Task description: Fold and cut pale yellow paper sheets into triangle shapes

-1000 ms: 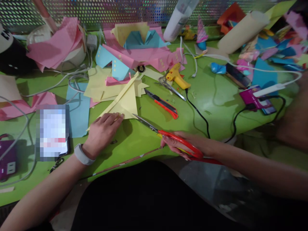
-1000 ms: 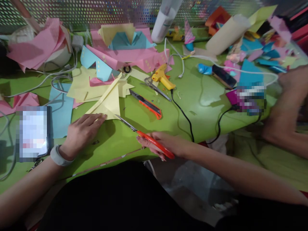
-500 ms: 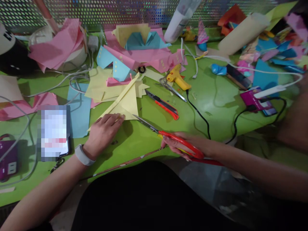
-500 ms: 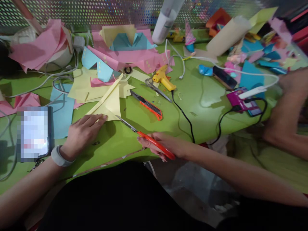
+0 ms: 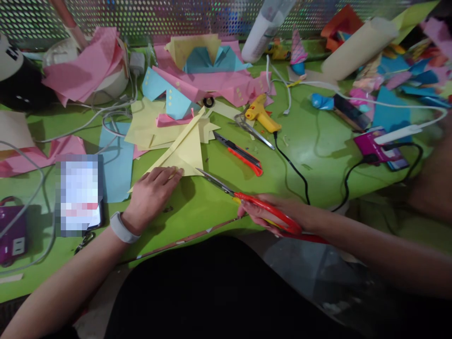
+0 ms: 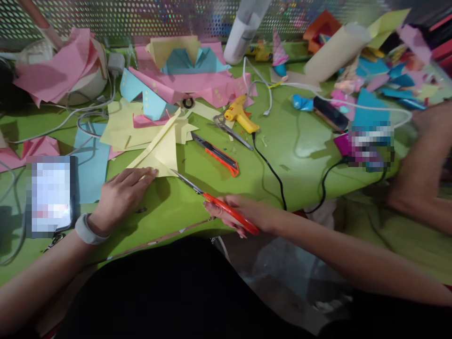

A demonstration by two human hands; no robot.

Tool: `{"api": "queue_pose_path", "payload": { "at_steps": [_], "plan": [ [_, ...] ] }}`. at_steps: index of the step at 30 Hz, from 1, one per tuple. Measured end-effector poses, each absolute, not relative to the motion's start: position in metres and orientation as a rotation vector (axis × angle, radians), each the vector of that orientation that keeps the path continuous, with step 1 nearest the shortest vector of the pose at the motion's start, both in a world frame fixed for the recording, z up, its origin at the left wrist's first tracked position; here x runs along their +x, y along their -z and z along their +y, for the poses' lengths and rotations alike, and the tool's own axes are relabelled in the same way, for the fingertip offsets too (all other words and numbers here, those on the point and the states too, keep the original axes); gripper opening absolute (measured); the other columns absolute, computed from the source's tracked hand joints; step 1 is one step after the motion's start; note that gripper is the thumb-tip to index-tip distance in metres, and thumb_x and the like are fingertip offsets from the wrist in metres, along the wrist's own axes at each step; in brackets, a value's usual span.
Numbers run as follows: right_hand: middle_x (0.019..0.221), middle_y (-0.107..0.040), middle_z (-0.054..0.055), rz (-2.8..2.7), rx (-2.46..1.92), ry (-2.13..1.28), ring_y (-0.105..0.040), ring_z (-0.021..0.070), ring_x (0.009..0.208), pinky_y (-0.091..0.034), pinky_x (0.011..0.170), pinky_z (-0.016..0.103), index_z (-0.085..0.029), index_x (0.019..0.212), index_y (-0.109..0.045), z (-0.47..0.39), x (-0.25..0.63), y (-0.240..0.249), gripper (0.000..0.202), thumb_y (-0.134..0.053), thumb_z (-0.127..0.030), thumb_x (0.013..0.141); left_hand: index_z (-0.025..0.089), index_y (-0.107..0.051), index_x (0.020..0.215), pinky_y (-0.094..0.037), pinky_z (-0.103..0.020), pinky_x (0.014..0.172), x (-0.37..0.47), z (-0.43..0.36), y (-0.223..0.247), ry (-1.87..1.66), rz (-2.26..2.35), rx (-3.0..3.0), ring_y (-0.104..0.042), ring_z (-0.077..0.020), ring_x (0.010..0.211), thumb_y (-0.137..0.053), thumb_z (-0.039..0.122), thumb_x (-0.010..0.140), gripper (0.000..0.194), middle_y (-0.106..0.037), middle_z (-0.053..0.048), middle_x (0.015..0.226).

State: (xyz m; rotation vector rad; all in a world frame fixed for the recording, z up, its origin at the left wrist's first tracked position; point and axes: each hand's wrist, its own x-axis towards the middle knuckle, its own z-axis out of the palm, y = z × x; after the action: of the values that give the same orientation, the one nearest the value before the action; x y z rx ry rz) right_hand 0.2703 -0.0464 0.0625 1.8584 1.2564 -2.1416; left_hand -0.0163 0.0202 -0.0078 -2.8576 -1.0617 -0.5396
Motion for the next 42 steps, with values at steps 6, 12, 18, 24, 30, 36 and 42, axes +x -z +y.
{"api": "queue_pose_path", "payload": {
  "at_steps": [6, 12, 18, 24, 30, 36, 42],
  "plan": [
    [0.051, -0.039, -0.010, 1.287, 1.815, 2.128, -0.036, 0.0053, 0.038, -0.034, 0.040, 0.020, -0.019, 0.087, -0.050, -0.0472, 0.2734, -0.0583, 0.072, -0.050, -0.089, 0.070, 0.015, -0.064, 0.124, -0.059, -0.041, 0.081, -0.0171, 0.0201, 0.0086, 0.542, -1.083, -2.892, -0.067, -0.0261, 0.106, -0.049, 0.008, 0.094, 0.034, -0.072, -0.010, 0.120],
    [0.051, -0.039, -0.011, 1.320, 1.829, 2.094, -0.036, 0.0052, 0.038, -0.036, 0.041, 0.020, -0.020, 0.088, -0.049, -0.0460, 0.2727, -0.0595, 0.076, -0.046, -0.093, 0.068, 0.016, -0.064, 0.125, -0.059, -0.039, 0.081, -0.0172, 0.0200, 0.0110, 0.550, -1.068, -2.870, -0.067, -0.0252, 0.105, -0.050, 0.007, 0.094, 0.035, -0.072, -0.009, 0.120],
    [0.051, -0.039, -0.010, 1.304, 1.816, 2.100, -0.036, 0.0052, 0.038, -0.036, 0.040, 0.020, -0.020, 0.086, -0.049, -0.0463, 0.2722, -0.0594, 0.074, -0.048, -0.092, 0.068, 0.015, -0.064, 0.122, -0.059, -0.037, 0.078, -0.0165, 0.0207, 0.0112, 0.569, -1.048, -2.846, -0.068, -0.0241, 0.102, -0.051, 0.009, 0.095, 0.031, -0.073, -0.008, 0.118],
    [0.051, -0.039, -0.010, 1.297, 1.813, 2.126, -0.036, 0.0046, 0.038, -0.036, 0.041, 0.020, -0.020, 0.084, -0.049, -0.0466, 0.2725, -0.0592, 0.072, -0.048, -0.090, 0.070, 0.014, -0.064, 0.122, -0.059, -0.038, 0.079, -0.0165, 0.0206, 0.0106, 0.582, -1.047, -2.847, -0.068, -0.0238, 0.102, -0.051, 0.009, 0.096, 0.030, -0.073, -0.008, 0.118],
    [0.052, -0.039, -0.010, 1.305, 1.810, 2.094, -0.037, 0.0046, 0.038, -0.036, 0.040, 0.019, -0.020, 0.085, -0.048, -0.0468, 0.2739, -0.0565, 0.072, -0.048, -0.090, 0.070, 0.014, -0.064, 0.123, -0.059, -0.038, 0.079, -0.0163, 0.0207, 0.0098, 0.558, -1.043, -2.846, -0.068, -0.0237, 0.102, -0.049, 0.008, 0.096, 0.031, -0.073, -0.008, 0.118],
    [0.051, -0.040, -0.010, 1.366, 1.782, 2.086, -0.038, 0.0054, 0.038, -0.038, 0.040, 0.020, -0.020, 0.084, -0.048, -0.0481, 0.2765, -0.0523, 0.070, -0.046, -0.089, 0.074, 0.015, -0.064, 0.123, -0.059, -0.038, 0.080, -0.0163, 0.0204, 0.0107, 0.571, -1.044, -2.847, -0.068, -0.0238, 0.103, -0.050, 0.008, 0.095, 0.031, -0.072, -0.008, 0.119],
    [0.050, -0.040, -0.010, 1.339, 1.832, 2.081, -0.038, 0.0058, 0.037, -0.036, 0.039, 0.020, -0.019, 0.085, -0.052, -0.0476, 0.2743, -0.0559, 0.070, -0.050, -0.088, 0.072, 0.014, -0.064, 0.120, -0.059, -0.037, 0.077, -0.0166, 0.0207, 0.0114, 0.586, -1.030, -2.832, -0.069, -0.0238, 0.102, -0.051, 0.008, 0.095, 0.029, -0.073, -0.008, 0.117]
  ]
}}
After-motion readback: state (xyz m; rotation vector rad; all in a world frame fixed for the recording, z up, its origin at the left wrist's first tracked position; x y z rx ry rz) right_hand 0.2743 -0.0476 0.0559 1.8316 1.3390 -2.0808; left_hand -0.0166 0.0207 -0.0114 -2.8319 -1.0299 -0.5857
